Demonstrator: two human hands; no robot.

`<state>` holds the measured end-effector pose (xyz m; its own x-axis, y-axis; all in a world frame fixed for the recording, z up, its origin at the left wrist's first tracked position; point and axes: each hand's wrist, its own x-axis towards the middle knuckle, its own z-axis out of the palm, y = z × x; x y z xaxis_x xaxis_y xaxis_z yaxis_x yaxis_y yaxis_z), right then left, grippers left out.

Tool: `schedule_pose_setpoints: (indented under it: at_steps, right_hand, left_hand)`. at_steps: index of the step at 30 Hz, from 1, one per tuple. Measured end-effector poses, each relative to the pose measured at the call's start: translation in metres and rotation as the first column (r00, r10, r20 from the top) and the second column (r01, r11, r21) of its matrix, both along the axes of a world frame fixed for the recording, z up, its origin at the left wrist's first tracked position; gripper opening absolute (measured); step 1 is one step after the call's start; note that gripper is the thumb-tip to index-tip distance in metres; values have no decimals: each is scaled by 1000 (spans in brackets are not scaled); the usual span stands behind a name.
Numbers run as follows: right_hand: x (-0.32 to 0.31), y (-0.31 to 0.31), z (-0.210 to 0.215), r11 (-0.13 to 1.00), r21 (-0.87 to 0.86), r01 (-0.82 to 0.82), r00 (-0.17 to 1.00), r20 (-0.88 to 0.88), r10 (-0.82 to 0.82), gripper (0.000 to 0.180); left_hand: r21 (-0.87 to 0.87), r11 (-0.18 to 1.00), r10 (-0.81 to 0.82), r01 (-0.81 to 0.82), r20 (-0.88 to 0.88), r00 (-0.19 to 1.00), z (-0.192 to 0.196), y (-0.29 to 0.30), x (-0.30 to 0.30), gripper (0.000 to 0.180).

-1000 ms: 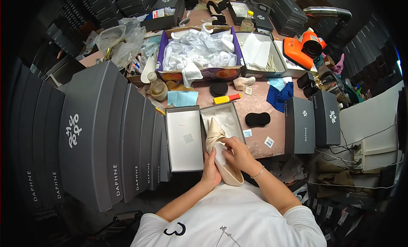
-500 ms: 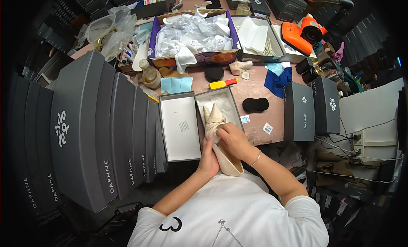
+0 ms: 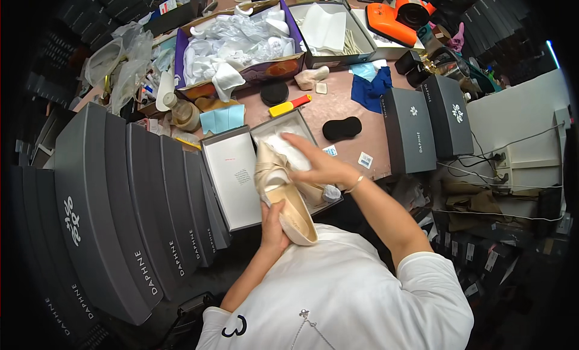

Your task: Packing shoes into boxes and organizing them at a workbench.

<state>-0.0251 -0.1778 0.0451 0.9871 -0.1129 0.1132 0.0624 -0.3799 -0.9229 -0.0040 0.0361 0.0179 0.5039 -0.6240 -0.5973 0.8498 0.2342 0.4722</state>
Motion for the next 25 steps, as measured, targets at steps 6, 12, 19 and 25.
schedule_pose_setpoints:
  at_steps: [6,12,19,25]
  right_hand:
    - [-111,4,-79,440,-852,-283,948,-317,-4,24]
    - [-63,-5,9,950,-286,129,921,-320,-221,19]
    - [-31,52,15,969,160,187,973,-165,-160,32]
    - [-29,62,23,980,-46,196,925,-324,-200,33]
  left_hand:
    - [128,991,41,-46,36,998,-5,-9,11,56]
    - [40,997,58,-62,92,994,-3,-16,17,51]
    - [-102,993,70,-52,181,981,-12,-19,9,44]
    - [-142,989,40,-33,44,998,-7,-4,0,52]
